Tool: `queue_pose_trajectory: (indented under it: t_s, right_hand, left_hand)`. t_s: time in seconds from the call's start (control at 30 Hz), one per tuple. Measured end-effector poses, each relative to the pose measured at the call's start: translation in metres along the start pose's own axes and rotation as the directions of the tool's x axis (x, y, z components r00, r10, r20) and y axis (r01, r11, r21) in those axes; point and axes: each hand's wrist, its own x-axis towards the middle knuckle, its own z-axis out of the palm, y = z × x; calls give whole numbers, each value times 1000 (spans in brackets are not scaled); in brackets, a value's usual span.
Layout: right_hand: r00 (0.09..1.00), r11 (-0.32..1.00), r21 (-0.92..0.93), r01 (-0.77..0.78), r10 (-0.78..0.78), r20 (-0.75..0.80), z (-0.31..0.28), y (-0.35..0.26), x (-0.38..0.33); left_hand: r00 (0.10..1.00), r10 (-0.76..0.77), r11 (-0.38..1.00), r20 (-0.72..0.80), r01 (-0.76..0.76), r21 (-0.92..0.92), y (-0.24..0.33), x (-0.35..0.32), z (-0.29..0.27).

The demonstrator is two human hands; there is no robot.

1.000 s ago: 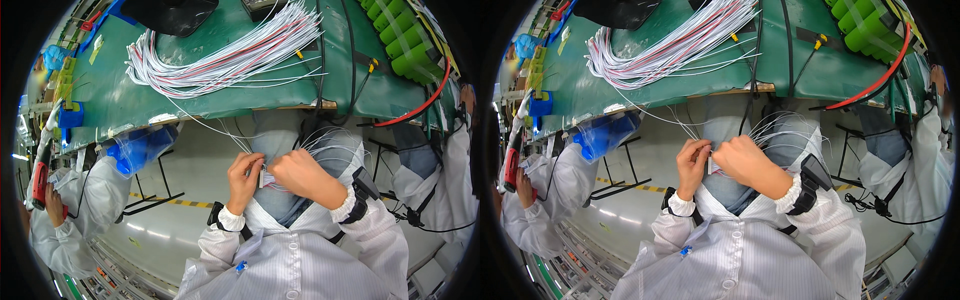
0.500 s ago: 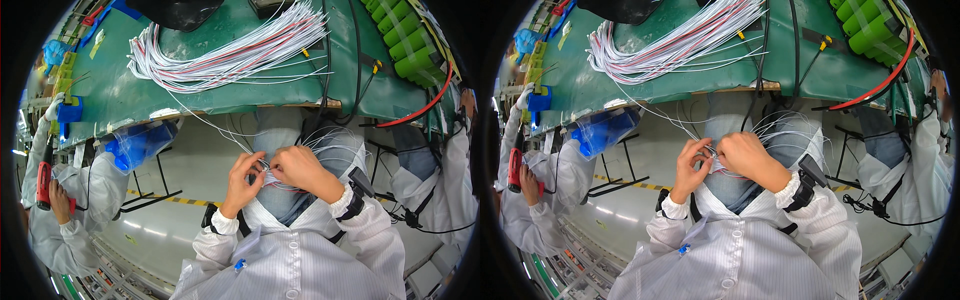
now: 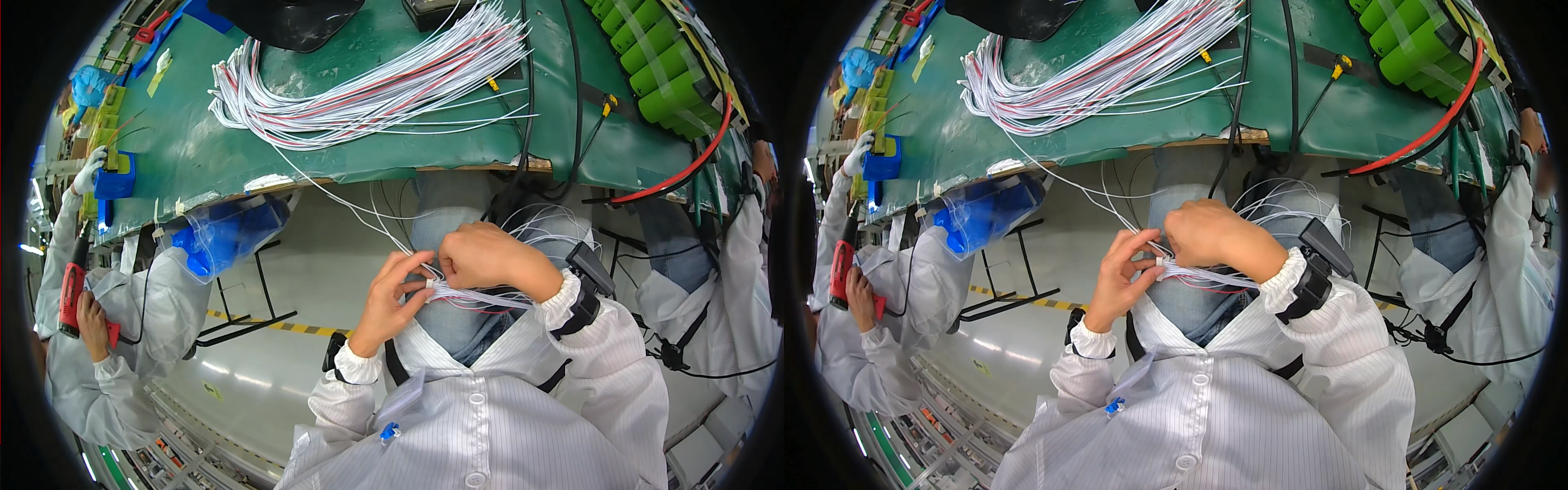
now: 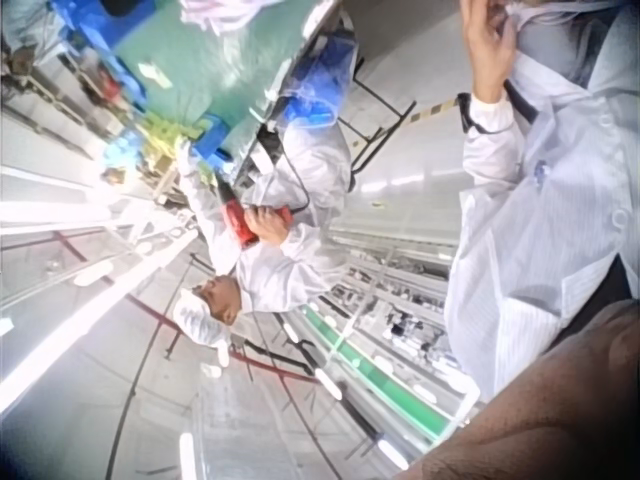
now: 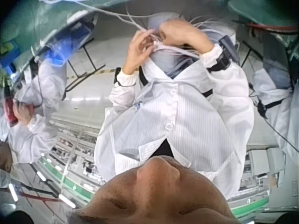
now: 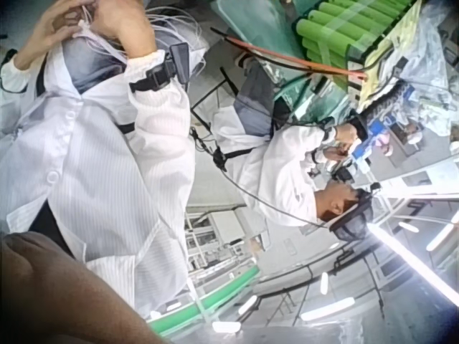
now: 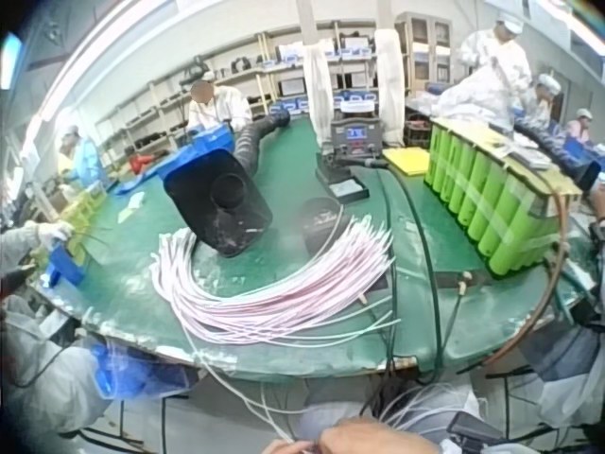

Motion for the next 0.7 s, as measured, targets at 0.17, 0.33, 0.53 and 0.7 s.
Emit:
queue_pose_trajectory:
  t_s: [0.17, 0.33, 0.53, 0.7]
  right_hand:
    - [998, 998, 53, 22, -25, 59, -4, 3, -1]
    - [994, 994, 69, 84, -88, 60, 12, 13, 0]
    - [995, 994, -53, 95, -93, 33, 8, 4, -5]
    - [998, 998, -31, 59, -60, -32, -12, -17, -16]
  left_hand:
    - [998, -59, 989, 19, 61, -133, -5, 0, -3]
    - [993, -94, 970, 67, 107, -217, -9, 2, -8]
    - [983, -129, 974, 131, 150, -170, 0, 10, -11]
    - [984, -135, 975, 119, 153, -160, -1, 9, -11]
